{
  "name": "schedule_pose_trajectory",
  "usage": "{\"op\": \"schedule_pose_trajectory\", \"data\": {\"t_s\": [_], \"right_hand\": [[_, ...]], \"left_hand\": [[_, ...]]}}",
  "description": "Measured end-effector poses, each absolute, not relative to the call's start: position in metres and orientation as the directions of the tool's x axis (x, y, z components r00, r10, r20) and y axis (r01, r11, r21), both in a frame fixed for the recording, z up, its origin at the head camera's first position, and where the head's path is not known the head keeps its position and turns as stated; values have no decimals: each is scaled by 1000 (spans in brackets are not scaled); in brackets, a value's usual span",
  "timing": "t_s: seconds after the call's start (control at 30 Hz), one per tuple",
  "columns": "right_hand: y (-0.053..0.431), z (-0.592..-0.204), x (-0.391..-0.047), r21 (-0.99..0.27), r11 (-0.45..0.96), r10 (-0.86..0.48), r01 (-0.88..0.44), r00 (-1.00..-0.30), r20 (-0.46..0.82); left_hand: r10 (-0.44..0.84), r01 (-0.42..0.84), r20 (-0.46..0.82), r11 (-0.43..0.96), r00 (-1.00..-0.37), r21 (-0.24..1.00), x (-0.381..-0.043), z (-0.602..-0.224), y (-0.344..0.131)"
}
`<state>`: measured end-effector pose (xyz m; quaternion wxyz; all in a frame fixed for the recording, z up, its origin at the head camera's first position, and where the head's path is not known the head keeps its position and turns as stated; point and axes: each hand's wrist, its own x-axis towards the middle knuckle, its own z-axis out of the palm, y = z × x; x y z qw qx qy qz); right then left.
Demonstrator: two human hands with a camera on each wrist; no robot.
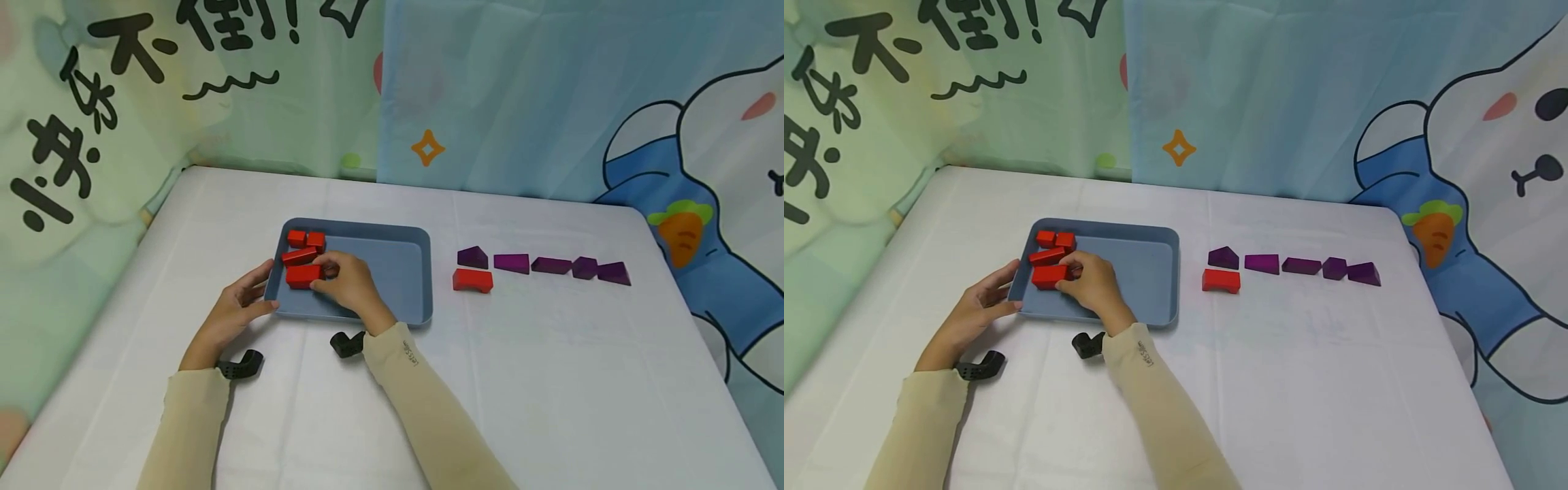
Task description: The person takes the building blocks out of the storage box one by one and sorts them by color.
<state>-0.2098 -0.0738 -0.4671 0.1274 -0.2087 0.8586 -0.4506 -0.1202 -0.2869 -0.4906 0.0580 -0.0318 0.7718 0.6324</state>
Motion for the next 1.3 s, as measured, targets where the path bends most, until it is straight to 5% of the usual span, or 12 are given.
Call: {"op": "schedule_pose_trajectory", "data": {"t_s": [0.43, 1.3], "right_hand": [[2, -439, -210, -894, 358, -482, -268, -873, 69], [187, -417, -220, -722, 661, -290, -206, -957, 7]], "left_hand": [[25, -113, -121, 208, -992, 972, -120, -492, -285], [30, -133, -145, 250, -989, 959, -114, -488, -283]]}}
